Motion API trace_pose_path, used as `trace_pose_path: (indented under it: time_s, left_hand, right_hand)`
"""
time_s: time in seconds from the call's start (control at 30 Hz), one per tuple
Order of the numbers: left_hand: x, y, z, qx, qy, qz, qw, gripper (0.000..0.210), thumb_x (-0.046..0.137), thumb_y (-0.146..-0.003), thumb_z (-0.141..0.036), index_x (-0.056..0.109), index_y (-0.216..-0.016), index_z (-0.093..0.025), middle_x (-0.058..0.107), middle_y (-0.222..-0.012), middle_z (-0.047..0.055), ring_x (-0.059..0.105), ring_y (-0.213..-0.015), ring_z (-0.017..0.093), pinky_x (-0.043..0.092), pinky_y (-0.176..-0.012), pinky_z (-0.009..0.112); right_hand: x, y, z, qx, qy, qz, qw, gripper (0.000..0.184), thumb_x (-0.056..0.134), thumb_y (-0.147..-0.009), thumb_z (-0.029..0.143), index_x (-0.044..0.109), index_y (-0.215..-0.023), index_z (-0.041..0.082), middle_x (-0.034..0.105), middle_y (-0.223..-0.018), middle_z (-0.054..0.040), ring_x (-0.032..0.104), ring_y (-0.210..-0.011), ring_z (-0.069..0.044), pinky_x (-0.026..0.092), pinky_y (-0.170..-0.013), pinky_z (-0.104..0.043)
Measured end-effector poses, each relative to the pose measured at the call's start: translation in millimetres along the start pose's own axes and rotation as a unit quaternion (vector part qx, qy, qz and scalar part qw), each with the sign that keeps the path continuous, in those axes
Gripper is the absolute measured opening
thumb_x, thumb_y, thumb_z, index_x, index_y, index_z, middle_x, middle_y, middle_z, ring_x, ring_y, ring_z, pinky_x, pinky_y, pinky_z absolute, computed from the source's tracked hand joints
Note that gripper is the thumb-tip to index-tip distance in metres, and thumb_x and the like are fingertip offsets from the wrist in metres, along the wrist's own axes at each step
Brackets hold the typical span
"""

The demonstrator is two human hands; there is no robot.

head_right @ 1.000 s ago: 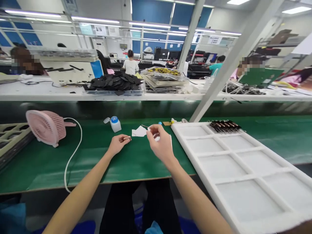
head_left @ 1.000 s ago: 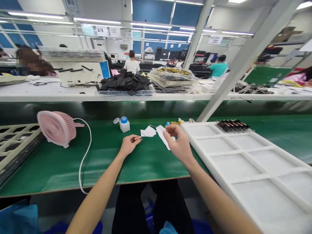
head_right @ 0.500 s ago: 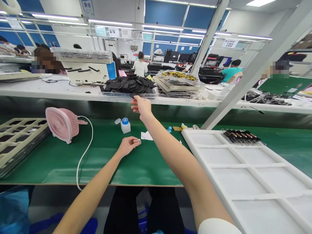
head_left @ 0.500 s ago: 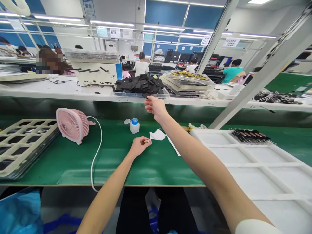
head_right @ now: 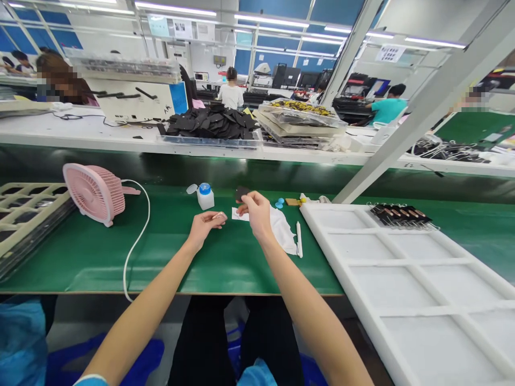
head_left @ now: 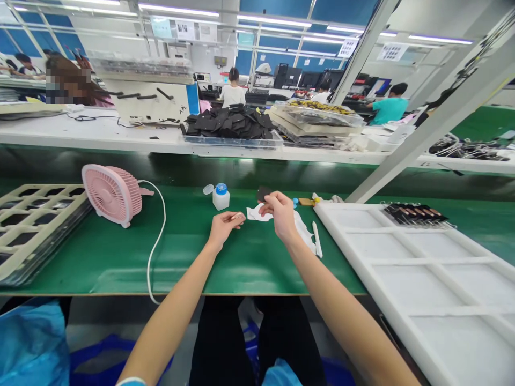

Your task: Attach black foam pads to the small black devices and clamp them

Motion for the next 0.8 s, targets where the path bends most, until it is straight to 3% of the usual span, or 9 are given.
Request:
trace_pose_path:
  time_s: [0.1,0.23,0.4,0.63,0.73,0.8]
  left_hand:
    - [-1.8,2.5,-2.4,-0.026,0.034,-0.014,0.999,0.044,0.092,-0.066,-0.045,0.080,-0.095,-0.013,0.079,-0.094,0.012,0.074,-0.084,0.023,0.061,-0.080,0.037]
    - [1.3,5.3,-5.1,-0.038,0.045,-0.015,0.998,0.040,0.091,-0.067,-0.042,0.081,-0.094,-0.014,0.079,-0.098,0.011,0.073,-0.085,0.020,0.060,-0.078,0.031]
    - [7.1,5.7,-3.8,-0.041,0.031,-0.007,0.999,0.051,0.092,-0.066,-0.049,0.079,-0.100,-0.013,0.078,-0.096,0.011,0.071,-0.074,0.018,0.057,-0.066,0.029]
    - [10.7,3.3,-2.6,-0.001,-0.003,0.000,1.000,0.056,0.092,-0.066,-0.042,0.074,-0.109,-0.012,0.080,-0.098,0.011,0.066,-0.064,0.015,0.051,-0.058,0.026]
    - [11.6,3.7,-4.7,0.019,-0.003,0.002,1.000,0.050,0.091,-0.067,-0.038,0.075,-0.107,-0.013,0.080,-0.105,0.012,0.069,-0.068,0.015,0.053,-0.061,0.026]
    - [11.7,5.9,-8.2,0.047,-0.019,-0.007,0.999,0.046,0.090,-0.069,-0.036,0.075,-0.106,-0.014,0.080,-0.105,0.012,0.073,-0.074,0.018,0.055,-0.062,0.027]
  right_hand:
    - [-15.7,26.3,-37.1,0.029,0.004,0.018,0.999,0.035,0.077,-0.077,0.048,0.055,-0.074,0.021,0.070,-0.074,-0.0029,0.062,-0.050,-0.015,0.049,-0.048,-0.026]
    - [-15.2,42.5,-65.6,0.044,0.023,0.068,0.996,0.042,0.079,-0.079,0.058,0.061,-0.081,0.019,0.073,-0.079,-0.0049,0.059,-0.048,-0.013,0.045,-0.046,-0.025]
    - [-13.9,47.5,-80.1,0.031,0.062,0.137,0.988,0.046,0.069,-0.090,0.065,0.054,-0.089,0.021,0.073,-0.085,-0.0028,0.061,-0.049,-0.012,0.041,-0.046,-0.023]
    - [-15.3,53.0,-81.3,0.001,0.101,0.188,0.977,0.034,0.054,-0.103,0.056,0.050,-0.094,0.023,0.070,-0.088,0.0001,0.061,-0.055,-0.011,0.042,-0.053,-0.024]
    - [-17.3,51.6,-77.4,-0.014,0.106,0.151,0.983,0.030,0.056,-0.102,0.051,0.051,-0.093,0.023,0.069,-0.086,0.0002,0.060,-0.054,-0.011,0.043,-0.053,-0.024]
    - [-25.0,48.4,-75.8,-0.022,0.104,0.072,0.992,0.030,0.061,-0.098,0.050,0.053,-0.092,0.022,0.068,-0.084,0.0000,0.059,-0.052,-0.011,0.043,-0.051,-0.024]
Point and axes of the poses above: each hand's wrist, its own y-axis away from the middle knuckle, its own x-axis out of the palm, z = x × y, the point moved 5 cm from there along -y, towards the middle knuckle
